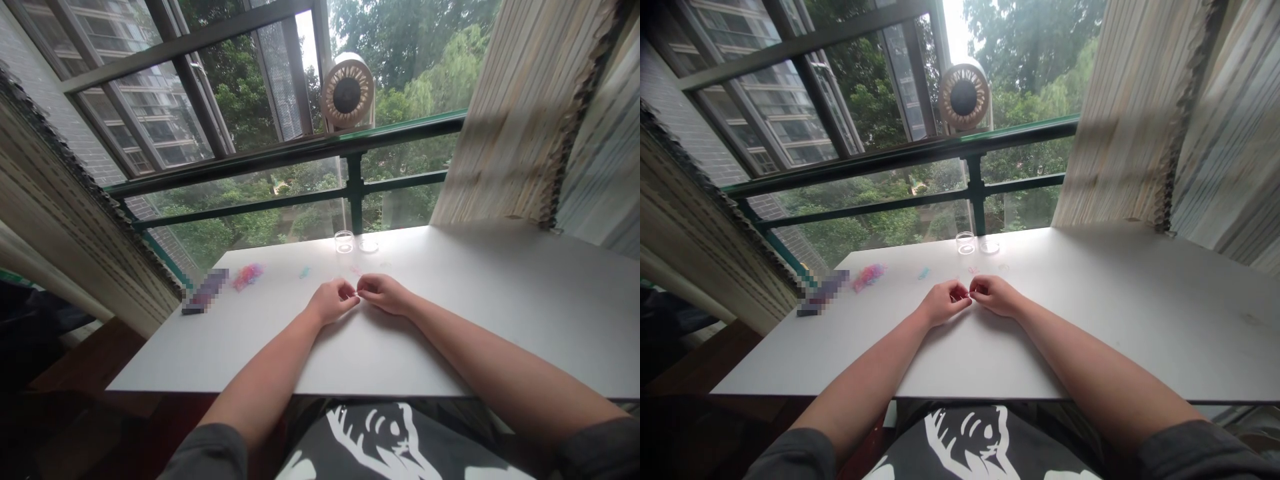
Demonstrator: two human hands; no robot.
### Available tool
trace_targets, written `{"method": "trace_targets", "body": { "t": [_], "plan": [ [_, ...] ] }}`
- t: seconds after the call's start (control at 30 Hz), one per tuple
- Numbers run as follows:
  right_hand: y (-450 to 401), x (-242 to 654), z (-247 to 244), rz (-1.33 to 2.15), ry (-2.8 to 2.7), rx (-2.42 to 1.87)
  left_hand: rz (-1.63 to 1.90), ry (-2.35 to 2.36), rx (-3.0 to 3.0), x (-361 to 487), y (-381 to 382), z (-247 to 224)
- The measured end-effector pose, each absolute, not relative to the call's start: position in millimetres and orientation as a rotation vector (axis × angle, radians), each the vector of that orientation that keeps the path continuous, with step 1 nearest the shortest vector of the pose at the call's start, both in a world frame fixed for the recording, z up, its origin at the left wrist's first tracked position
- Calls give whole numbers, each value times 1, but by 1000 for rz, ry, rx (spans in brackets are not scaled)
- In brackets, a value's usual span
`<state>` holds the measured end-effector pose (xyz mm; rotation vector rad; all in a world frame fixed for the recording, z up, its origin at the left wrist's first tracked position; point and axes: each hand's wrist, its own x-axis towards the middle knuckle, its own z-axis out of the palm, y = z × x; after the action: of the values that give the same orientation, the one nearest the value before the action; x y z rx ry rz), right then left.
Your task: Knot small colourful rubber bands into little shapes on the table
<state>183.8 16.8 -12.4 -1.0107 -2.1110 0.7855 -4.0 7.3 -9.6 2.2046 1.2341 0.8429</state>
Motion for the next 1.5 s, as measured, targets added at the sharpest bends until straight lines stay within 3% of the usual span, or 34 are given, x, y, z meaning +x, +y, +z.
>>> {"method": "trace_targets", "body": {
  "t": [1.5],
  "plan": [
    [20, 184, -15, 821, -2079, -964, 847, 1275, 2240, -2, 5, -4]
  ]
}}
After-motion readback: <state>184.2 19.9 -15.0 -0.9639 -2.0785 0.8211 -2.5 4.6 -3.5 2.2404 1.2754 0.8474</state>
